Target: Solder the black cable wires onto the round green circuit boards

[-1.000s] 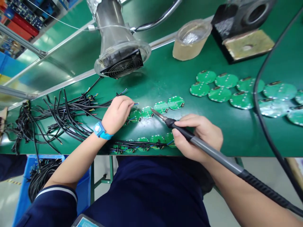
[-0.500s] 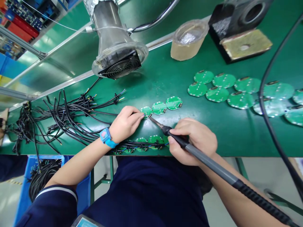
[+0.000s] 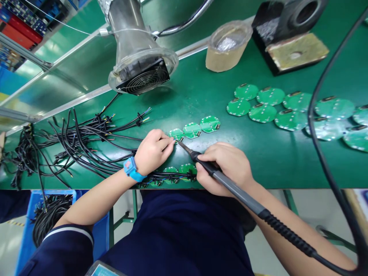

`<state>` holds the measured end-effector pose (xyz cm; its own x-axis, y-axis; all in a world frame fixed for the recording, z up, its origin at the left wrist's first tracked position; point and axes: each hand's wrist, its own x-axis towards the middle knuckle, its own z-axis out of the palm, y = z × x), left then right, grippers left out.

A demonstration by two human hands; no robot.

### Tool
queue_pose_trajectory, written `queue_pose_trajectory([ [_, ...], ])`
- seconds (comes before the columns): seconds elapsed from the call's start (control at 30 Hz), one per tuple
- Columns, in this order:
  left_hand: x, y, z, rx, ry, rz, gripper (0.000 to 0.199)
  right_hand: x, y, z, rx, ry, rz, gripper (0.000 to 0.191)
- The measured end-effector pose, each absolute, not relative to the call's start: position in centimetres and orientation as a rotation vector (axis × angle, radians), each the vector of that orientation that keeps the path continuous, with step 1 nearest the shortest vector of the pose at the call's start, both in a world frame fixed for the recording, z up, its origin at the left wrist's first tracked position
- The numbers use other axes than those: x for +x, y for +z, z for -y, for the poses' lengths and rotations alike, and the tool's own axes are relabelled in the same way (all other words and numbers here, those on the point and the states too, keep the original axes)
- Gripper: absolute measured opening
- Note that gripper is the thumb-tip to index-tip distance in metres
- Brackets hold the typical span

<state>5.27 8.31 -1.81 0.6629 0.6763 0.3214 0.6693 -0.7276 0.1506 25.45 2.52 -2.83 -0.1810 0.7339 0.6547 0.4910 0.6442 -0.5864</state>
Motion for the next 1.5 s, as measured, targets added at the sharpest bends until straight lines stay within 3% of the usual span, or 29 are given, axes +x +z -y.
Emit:
queue_pose_trajectory([
  [0.43, 5.5, -1.8, -8.1, 2.838, 0.507, -1.206, 0.031, 25.6, -3.0, -2.3, -1.048, 0.374, 1.817, 0.011],
  [0.77, 5.7, -1.7, -8.0, 2.822, 0.441, -1.296, 0.034, 24.6, -2.4, -2.4, -1.035, 0.147, 1.953, 0.02],
  [1.5, 6.7, 1.9, -11.3, 2.286, 0.038, -1.289, 0.008, 24.3, -2.2, -2.6, -1.16, 0.192, 1.795, 0.015],
])
